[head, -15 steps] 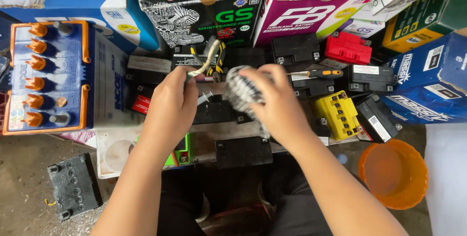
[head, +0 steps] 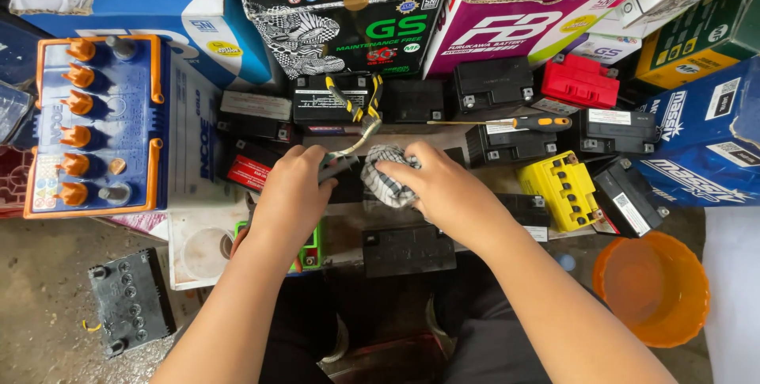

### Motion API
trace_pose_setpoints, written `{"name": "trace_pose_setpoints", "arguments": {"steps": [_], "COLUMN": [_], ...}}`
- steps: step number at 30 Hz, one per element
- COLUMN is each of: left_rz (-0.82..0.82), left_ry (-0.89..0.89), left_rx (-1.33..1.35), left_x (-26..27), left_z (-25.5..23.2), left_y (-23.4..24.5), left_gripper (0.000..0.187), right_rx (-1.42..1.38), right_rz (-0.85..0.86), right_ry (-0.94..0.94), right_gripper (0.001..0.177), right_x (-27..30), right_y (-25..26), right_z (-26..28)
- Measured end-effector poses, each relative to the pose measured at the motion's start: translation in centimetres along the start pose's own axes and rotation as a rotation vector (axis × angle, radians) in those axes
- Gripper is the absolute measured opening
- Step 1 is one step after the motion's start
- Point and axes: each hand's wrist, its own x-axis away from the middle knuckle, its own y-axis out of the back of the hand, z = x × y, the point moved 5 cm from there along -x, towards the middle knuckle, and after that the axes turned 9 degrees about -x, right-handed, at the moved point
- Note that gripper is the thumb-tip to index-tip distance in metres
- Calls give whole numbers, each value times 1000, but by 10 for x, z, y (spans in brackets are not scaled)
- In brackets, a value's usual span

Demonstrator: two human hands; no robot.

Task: Maintaining motorcycle batteries by refilling fluid with a syringe and cleaning the casing with a cloth and toothbrush.

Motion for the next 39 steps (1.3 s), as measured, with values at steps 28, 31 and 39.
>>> {"name": "trace_pose_setpoints", "arguments": {"steps": [28,31,39], "left_rz": [-125,-313,-536], "left_ry": [257,149,70], "left_rx": [294,482,597], "left_x": [33,43,52], "left_z": [9,3,7], "left_y": [92,104,117], "left_gripper": [29,26,23], "right_rx": [-265,-382,-623], "right_rz": [-23,-217,-202], "right_ry": [-280,-83,82], "right_gripper": [66,69,65], "right_x": [-24,-41,-102], "right_y": [34,20,-33], "right_z": [40,53,82]}}
